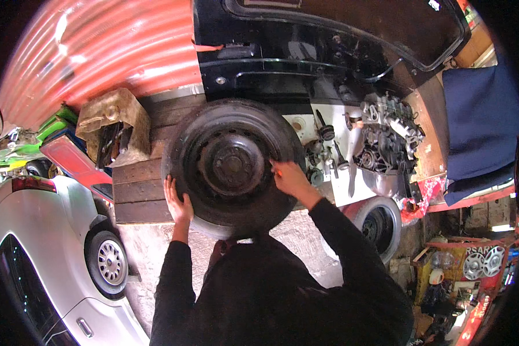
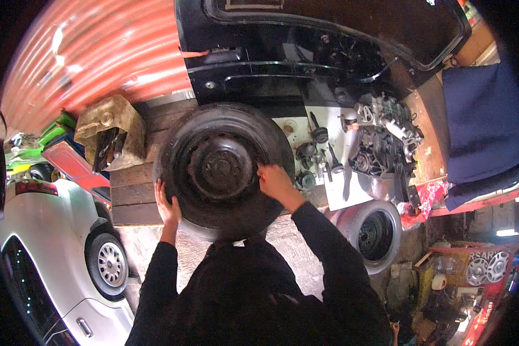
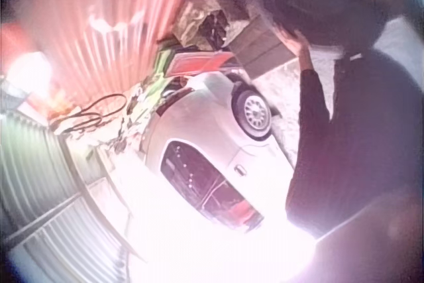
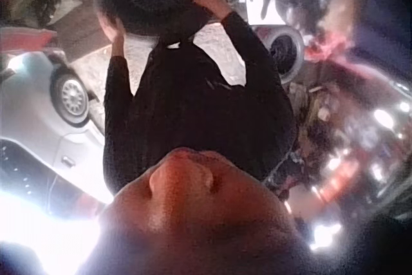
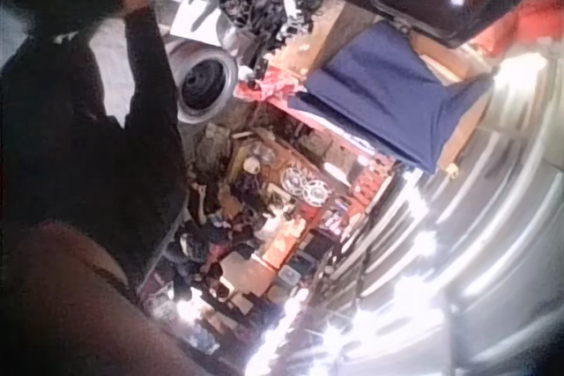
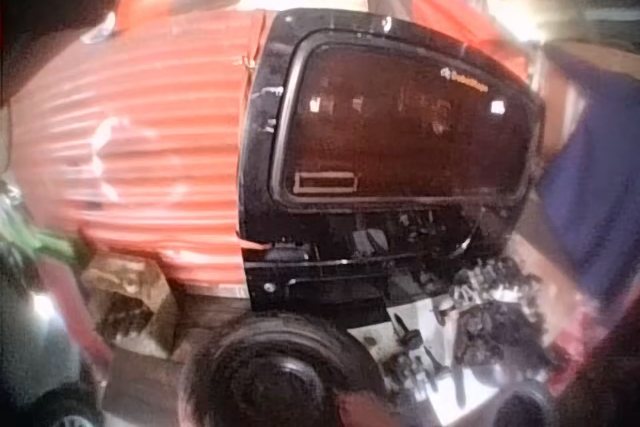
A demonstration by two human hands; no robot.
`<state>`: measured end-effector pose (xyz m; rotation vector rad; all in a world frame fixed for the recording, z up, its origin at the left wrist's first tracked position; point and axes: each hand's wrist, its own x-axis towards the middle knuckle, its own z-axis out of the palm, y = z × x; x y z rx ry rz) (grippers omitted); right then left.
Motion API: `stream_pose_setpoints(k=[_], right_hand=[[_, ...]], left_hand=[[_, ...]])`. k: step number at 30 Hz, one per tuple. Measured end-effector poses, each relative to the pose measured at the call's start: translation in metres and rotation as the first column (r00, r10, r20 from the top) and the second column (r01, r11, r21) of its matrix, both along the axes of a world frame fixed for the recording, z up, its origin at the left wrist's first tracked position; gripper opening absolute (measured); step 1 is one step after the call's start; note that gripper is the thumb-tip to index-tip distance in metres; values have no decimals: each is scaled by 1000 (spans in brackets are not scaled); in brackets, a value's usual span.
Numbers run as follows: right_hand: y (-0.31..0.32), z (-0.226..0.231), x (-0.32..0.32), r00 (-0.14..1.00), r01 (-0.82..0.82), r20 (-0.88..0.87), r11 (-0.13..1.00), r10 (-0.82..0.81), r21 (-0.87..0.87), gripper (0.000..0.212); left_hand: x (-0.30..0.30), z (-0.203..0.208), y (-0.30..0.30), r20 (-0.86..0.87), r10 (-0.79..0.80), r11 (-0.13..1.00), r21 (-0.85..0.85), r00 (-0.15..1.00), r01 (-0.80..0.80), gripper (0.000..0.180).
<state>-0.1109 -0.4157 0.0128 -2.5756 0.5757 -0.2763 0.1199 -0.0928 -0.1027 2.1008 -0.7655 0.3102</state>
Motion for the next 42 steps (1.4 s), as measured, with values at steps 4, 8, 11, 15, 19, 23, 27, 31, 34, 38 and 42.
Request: stream_pose_setpoints(k=[4, 8, 11, 15, 19, 23, 27, 31, 34, 38, 42], right_hand=[[-1, 6, 15, 987, 123, 99, 992, -125, 21, 20], [-22, -22, 23, 952, 213, 230, 976, -200, -35, 16], [-14, -13, 14, 970, 195, 147, 981, -195, 19, 15], [-35, 24, 21, 941, 313, 121, 948, -317, 52, 14], [-46, 12, 43, 967, 227, 116, 974, -227, 9, 17], [-35, 0, 27, 992, 127, 23, 985, -125, -116, 17], [-26, 18, 4, 990, 137, -33, 990, -136, 35, 19], [-31, 12, 2, 984, 179, -1, 981, -179, 70, 19], [-17, 14, 6, 985, 175, 10, 984, -175, 24, 18], [-4, 14, -1, 986, 168, -2, 979, -169, 118, 18], [-5, 14, 4, 958, 287, -1, 953, -288, 95, 16]], left_hand=[[-3, 7, -3, -26, 0, 1000, 6, 1000, 0, 64], [-3, 16, -13, -84, 12, 998, 59, 996, -7, 66], [-2, 10, -1, -62, 19, 999, 50, 998, -16, 66], [-4, 11, 1, -75, 24, 998, 54, 997, -20, 66], [-6, 16, -5, -89, 13, 998, 70, 996, -7, 65], [-3, 11, -6, -94, 14, 999, 49, 995, -10, 66], [-4, 9, -2, -80, 24, 999, 31, 997, -22, 66], [-5, 11, -7, -82, 18, 1000, 24, 996, -16, 66], [-5, 15, -7, -83, 24, 999, 27, 996, -22, 66], [-5, 12, -4, -89, 25, 999, 22, 996, -23, 65], [-3, 9, -4, -54, 8, 1000, 6, 998, -8, 64]])
